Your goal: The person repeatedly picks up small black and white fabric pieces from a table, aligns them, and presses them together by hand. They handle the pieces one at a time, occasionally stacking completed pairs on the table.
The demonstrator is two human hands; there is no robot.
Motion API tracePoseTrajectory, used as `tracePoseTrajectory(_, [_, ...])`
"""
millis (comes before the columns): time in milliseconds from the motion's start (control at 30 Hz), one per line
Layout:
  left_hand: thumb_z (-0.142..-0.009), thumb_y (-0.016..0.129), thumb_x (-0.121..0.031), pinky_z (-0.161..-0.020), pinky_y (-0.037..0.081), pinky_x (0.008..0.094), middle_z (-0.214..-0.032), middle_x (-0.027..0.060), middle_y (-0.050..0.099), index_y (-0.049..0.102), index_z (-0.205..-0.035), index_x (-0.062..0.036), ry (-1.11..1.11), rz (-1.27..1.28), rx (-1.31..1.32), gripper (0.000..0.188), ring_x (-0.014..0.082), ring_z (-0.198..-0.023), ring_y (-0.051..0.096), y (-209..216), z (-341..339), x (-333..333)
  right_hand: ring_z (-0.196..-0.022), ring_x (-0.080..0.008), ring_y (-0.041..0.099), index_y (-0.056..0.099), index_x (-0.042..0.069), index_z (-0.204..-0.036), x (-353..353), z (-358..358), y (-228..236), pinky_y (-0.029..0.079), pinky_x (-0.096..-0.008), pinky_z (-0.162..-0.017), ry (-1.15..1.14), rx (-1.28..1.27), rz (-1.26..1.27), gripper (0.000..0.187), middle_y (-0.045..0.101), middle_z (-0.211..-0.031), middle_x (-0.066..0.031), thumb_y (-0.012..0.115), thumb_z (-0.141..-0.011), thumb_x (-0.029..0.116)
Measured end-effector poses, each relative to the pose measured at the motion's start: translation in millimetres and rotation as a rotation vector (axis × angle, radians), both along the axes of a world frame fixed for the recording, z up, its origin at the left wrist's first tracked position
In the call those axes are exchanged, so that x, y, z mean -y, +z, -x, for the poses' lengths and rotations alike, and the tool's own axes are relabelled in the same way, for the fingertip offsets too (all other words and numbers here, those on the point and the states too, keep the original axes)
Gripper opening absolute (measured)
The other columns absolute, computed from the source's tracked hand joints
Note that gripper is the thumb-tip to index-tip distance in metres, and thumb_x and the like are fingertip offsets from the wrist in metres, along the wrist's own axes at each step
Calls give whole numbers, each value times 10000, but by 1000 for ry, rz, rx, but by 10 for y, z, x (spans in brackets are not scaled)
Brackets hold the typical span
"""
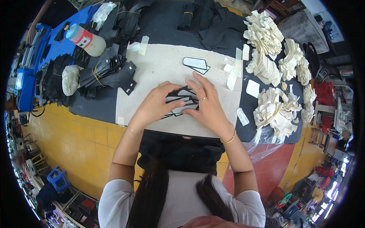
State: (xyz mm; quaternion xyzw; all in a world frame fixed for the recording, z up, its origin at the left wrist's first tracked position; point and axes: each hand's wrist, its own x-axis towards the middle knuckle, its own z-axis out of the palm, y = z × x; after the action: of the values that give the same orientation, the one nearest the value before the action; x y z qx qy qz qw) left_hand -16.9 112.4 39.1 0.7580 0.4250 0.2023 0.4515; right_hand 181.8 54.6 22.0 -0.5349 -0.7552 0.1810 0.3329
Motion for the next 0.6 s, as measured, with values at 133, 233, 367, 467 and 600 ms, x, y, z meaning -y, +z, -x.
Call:
tracePoseTrajectory(133, [-949,682,-125,-801,473,276,-985,73,655,670,-1177,27,42,213,83,275,125,-943,601,1,60,35,-1096,-315,563,484,106,-1420,14,-41,40,432,-437,-970,66,7,336,826,578,-1210,-119,871,-693,164])
tracePoseTrajectory(233, [-999,622,-117,-791,490,253,-985,49,661,670,-1161,17,94,287,153,216,103,-923,621,-80,76,31,-1055,-310,582,481,76,-1410,110,-42,57,448,-410,-956,68,34,291,803,590,-1177,-131,861,-708,158])
tracePoseTrajectory(367, [-1042,568,-133,-785,515,221,-994,23,664,627,-1153,-5,188,455,390,179,75,-889,632,-207,11,31,-1054,-332,588,511,59,-1356,209,-38,56,459,-409,-954,92,-17,221,705,597,-1152,-137,838,-733,111])
tracePoseTrajectory(467, [-1055,538,-127,-785,522,217,-996,15,655,572,-1150,-17,277,520,446,150,55,-878,623,-246,-57,36,-1055,-341,605,544,68,-1312,220,-6,49,484,-404,-940,37,-136,265,623,607,-1146,-139,820,-754,79])
tracePoseTrajectory(600, [-1030,560,-88,-721,483,202,-990,6,654,579,-1128,-21,279,453,496,120,41,-834,605,-238,-109,65,-1033,-341,644,580,69,-1267,245,9,69,528,-379,-879,-8,-198,319,539,628,-1149,-138,807,-778,65])
